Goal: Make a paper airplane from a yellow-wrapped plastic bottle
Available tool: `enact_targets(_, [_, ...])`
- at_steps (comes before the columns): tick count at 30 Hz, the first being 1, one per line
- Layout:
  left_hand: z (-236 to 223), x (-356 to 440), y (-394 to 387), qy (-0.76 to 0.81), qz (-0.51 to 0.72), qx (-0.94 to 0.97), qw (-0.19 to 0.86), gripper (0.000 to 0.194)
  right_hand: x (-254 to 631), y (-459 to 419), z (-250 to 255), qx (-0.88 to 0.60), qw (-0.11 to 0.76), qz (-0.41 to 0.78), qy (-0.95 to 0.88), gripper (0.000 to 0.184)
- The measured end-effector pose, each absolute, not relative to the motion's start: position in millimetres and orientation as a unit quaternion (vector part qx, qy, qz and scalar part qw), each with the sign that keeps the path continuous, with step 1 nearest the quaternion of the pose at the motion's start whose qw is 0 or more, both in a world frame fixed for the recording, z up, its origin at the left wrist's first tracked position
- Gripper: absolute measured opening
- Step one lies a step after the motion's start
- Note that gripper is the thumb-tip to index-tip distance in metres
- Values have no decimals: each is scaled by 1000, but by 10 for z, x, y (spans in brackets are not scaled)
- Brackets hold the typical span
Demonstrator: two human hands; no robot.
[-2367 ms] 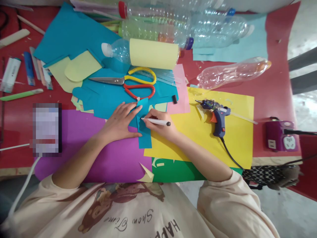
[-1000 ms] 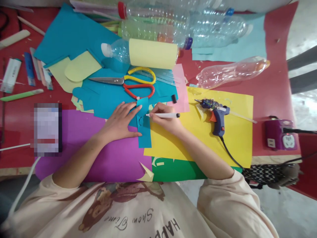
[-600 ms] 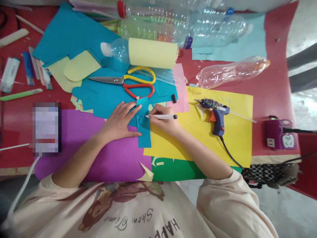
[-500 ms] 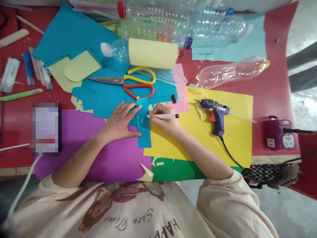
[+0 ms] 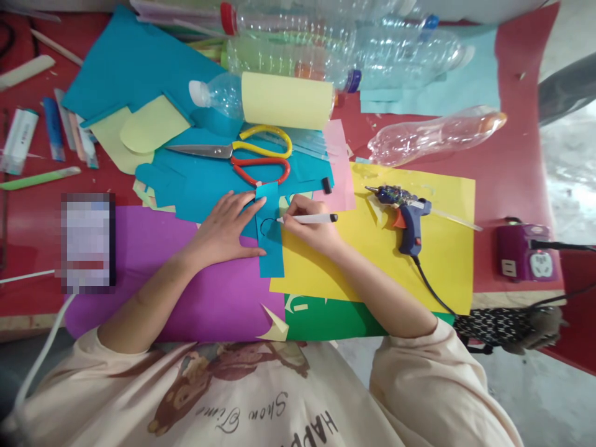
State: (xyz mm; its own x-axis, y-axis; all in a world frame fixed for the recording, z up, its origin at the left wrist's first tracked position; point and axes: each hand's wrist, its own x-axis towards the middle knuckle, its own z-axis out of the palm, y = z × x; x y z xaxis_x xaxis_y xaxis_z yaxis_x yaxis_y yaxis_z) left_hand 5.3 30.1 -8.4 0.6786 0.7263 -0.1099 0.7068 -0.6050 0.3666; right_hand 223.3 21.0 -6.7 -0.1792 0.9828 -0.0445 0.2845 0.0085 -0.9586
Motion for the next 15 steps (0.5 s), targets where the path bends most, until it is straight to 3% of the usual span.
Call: enact_targets(15, [-98,45,303,395,29,898,195,95,2248,207,-61,-525,358,461,-619,20])
